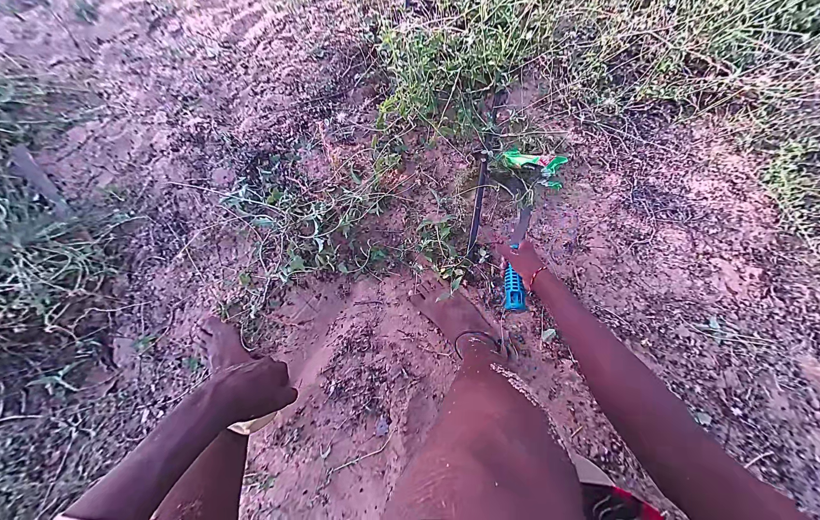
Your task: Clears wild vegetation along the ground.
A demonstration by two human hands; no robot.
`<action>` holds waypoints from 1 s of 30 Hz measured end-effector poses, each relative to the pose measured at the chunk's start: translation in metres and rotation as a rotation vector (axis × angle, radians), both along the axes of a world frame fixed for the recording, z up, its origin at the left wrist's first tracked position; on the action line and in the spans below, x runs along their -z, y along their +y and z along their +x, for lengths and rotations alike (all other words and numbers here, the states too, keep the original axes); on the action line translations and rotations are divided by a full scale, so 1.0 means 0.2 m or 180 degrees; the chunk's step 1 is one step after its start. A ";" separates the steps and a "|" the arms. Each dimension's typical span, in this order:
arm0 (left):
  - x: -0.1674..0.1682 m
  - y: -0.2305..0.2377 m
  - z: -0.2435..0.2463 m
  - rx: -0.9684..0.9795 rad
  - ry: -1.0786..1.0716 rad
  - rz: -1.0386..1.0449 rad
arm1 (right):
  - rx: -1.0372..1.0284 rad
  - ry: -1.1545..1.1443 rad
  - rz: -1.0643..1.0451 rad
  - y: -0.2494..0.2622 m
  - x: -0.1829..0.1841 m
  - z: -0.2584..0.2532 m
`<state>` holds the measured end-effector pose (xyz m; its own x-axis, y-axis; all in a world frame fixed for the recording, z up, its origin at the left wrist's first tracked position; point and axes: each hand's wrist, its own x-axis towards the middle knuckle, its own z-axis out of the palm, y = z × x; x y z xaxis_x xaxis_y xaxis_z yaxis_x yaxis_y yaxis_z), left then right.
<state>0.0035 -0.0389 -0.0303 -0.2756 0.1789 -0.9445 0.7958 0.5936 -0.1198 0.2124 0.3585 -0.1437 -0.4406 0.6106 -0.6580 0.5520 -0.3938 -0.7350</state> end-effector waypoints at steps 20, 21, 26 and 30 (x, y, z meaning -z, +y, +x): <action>0.02 0.01 -0.05 -0.0146 0.0000 0.0179 | 0.0234 -0.0193 0.0726 0.14 0.10 -0.19; 0.02 0.02 -0.06 -0.0145 -0.0011 0.0186 | 0.0073 -0.0307 0.0785 0.12 0.08 -0.15; 0.01 0.06 -0.02 -0.0046 -0.0030 0.0186 | -0.0376 -0.0666 0.0808 -0.08 -0.06 0.12; -0.01 0.07 0.00 -0.0071 -0.0033 0.0299 | -0.0423 -0.0701 0.0757 -0.09 -0.11 0.19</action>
